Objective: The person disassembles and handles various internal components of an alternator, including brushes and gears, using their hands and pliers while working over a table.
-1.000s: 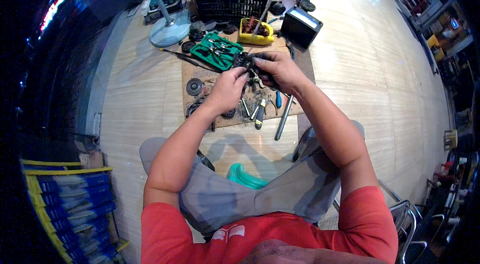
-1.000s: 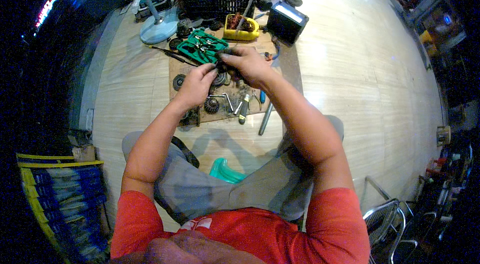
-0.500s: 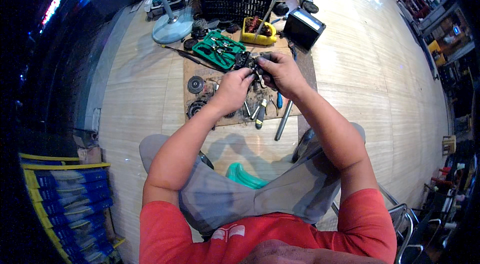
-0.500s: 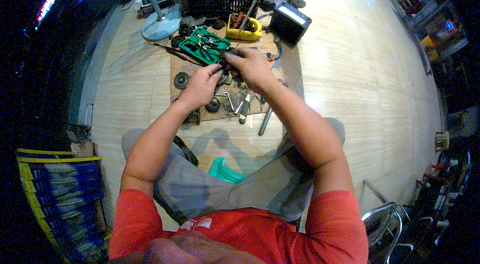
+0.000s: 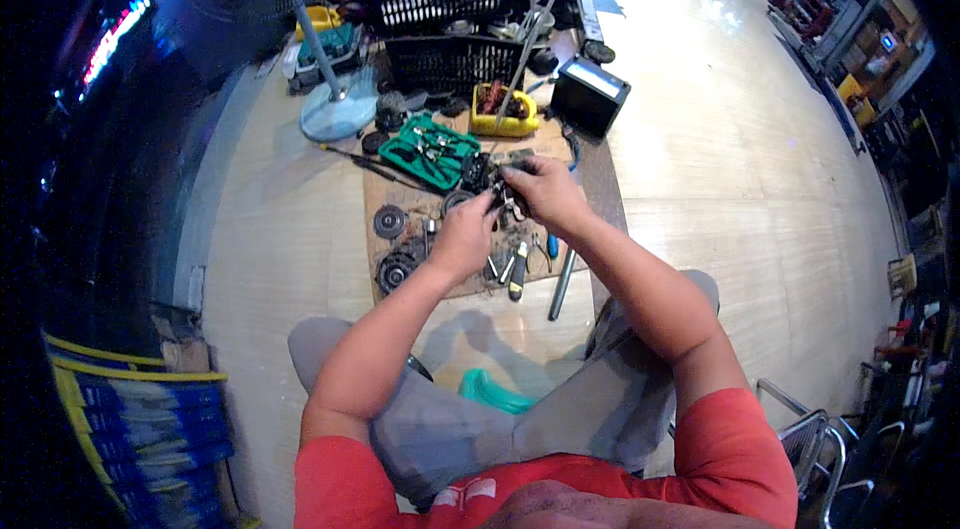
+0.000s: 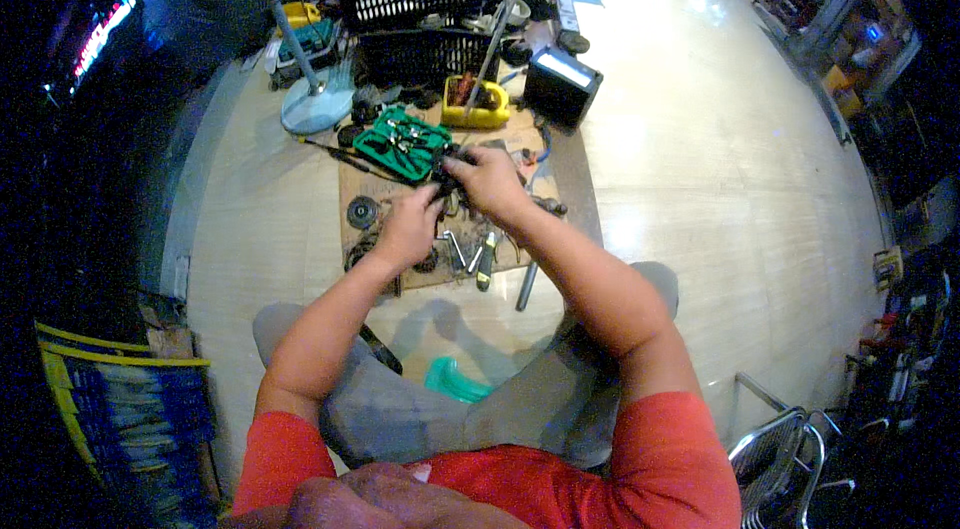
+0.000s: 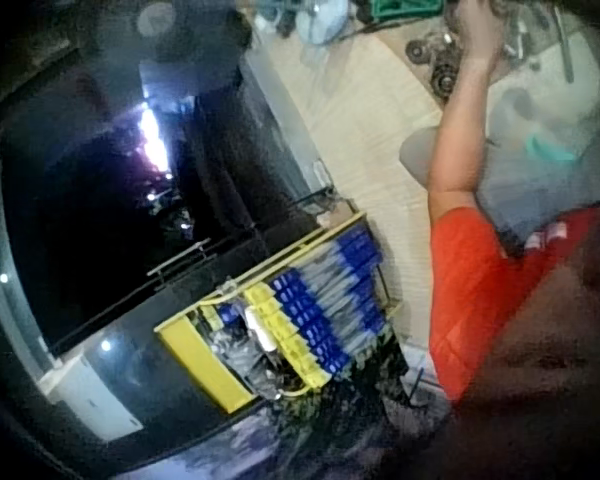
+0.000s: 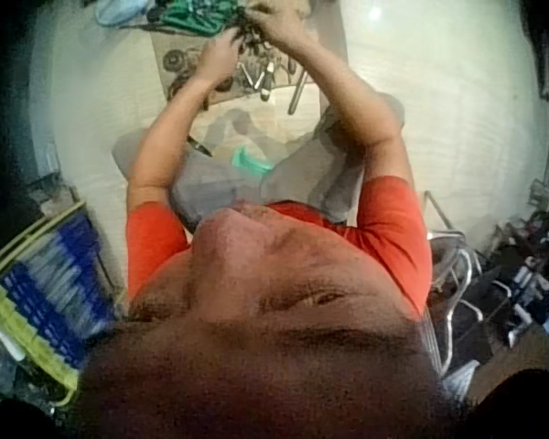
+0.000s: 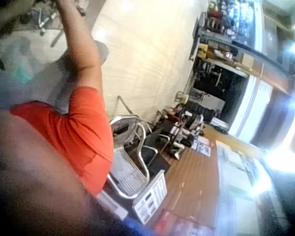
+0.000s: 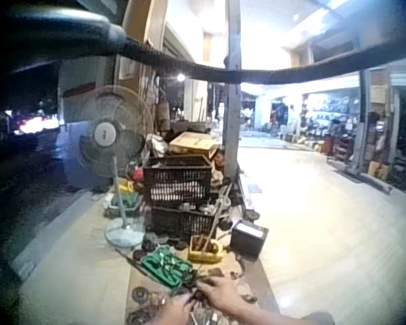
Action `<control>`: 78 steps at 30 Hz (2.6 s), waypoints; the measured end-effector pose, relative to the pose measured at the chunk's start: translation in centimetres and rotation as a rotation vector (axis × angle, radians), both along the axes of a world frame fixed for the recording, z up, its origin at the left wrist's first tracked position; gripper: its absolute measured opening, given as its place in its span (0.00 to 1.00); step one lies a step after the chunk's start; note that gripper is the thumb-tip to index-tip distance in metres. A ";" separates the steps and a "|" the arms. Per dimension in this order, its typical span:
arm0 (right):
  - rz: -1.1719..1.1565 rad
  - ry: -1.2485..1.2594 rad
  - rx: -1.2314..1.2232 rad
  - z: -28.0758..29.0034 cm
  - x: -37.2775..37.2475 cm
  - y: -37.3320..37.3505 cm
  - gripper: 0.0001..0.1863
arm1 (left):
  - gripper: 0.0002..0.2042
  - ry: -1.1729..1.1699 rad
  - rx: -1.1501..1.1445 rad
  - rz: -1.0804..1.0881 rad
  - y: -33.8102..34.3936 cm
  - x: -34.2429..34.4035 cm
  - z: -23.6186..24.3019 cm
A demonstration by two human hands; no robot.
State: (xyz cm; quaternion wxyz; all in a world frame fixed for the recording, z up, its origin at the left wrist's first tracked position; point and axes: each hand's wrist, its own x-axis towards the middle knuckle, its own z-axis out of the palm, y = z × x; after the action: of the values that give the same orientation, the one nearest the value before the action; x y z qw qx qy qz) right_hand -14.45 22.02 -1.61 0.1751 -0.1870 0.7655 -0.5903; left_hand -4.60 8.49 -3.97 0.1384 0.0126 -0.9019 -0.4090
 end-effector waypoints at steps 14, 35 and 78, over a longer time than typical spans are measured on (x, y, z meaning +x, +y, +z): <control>0.060 0.045 -0.083 0.2 0.2 0.0 0.10 | 0.09 0.034 -0.093 0.015 -0.1 0.0 0.1; 0.000 0.441 0.192 1.4 1.8 0.0 0.15 | 0.06 0.096 -0.163 0.090 -0.3 0.2 1.1; 0.173 0.857 0.281 0.8 1.6 0.6 0.07 | 0.08 0.011 -0.174 0.144 -1.0 0.1 2.8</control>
State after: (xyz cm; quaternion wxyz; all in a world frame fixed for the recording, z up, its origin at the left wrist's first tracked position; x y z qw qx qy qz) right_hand -12.81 22.65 -0.79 -0.0849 -0.4517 0.8232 -0.3333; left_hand -4.52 7.46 -1.21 0.1728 0.0633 -0.9301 -0.3180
